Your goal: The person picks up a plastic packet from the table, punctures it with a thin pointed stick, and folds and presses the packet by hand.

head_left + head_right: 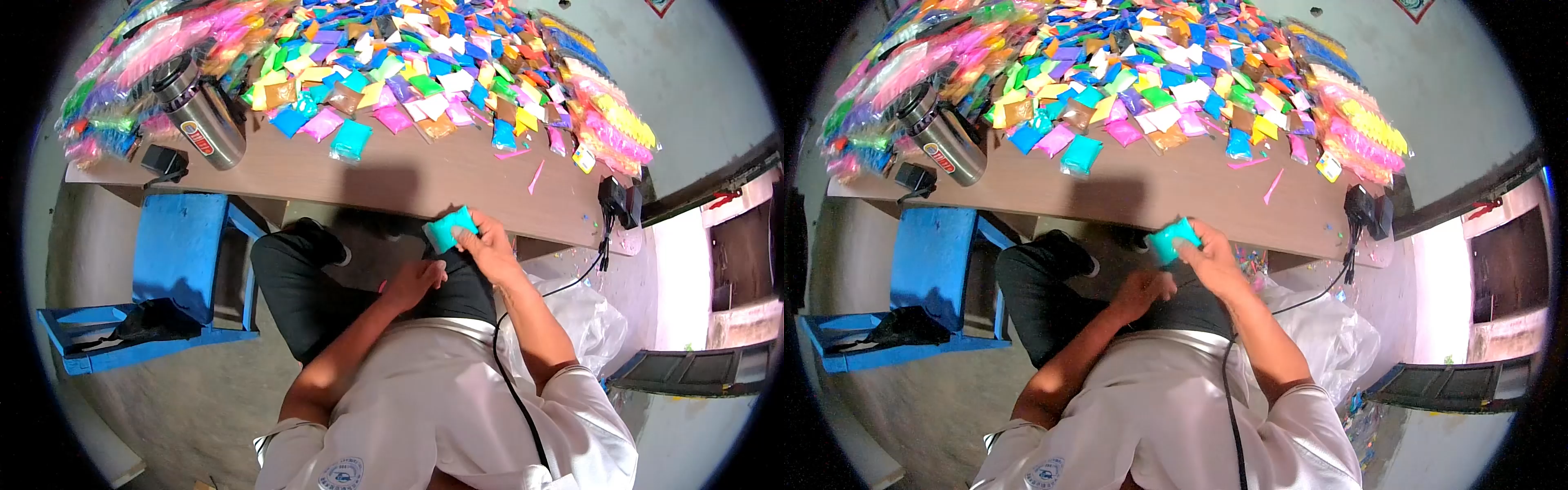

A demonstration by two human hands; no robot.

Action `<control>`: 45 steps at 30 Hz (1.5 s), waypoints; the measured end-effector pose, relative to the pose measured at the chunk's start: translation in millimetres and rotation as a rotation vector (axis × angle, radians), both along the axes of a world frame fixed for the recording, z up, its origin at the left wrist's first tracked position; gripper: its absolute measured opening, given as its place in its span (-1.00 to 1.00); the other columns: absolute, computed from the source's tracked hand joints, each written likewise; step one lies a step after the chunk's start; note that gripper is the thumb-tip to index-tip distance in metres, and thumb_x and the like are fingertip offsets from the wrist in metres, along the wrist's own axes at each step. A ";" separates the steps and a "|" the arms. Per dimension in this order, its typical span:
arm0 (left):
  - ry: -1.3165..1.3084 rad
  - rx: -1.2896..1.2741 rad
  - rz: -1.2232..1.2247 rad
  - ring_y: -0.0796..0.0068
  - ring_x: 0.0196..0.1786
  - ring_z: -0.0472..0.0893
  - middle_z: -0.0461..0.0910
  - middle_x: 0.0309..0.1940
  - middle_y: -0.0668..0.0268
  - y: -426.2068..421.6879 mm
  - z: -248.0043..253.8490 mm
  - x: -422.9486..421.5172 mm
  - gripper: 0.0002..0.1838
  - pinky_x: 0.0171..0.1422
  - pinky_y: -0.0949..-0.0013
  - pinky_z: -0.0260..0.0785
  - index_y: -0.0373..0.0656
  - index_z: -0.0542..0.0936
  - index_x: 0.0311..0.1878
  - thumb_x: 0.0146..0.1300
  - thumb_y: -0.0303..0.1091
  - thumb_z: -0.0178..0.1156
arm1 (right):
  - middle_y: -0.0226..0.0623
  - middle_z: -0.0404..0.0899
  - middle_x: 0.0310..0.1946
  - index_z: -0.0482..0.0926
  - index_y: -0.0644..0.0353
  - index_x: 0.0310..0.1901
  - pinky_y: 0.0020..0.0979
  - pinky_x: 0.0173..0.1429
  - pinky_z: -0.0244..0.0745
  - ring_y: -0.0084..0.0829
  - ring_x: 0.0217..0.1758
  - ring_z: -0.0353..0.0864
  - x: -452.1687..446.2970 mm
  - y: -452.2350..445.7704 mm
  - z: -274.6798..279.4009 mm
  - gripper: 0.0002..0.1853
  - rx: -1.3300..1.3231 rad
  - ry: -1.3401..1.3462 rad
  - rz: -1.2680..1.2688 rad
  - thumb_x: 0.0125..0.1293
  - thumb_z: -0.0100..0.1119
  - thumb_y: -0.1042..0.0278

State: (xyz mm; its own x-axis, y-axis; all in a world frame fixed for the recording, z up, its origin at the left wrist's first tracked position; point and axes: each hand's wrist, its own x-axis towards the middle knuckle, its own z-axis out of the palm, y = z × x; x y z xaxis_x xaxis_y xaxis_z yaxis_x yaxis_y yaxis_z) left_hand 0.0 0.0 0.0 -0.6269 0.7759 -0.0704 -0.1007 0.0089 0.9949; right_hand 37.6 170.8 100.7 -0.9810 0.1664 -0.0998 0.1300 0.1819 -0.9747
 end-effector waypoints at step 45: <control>-0.160 -0.326 0.235 0.44 -0.51 0.55 0.56 -0.61 0.30 -31.6 -73.9 -32.1 -0.47 -0.29 0.32 0.40 -0.20 0.55 -0.54 0.37 0.05 -0.05 | -0.09 0.56 -0.16 0.67 0.23 -0.29 -0.16 -0.02 0.43 -0.07 -0.09 0.53 -165.6 -31.4 -2.0 -0.84 0.848 0.643 0.007 0.14 0.23 0.37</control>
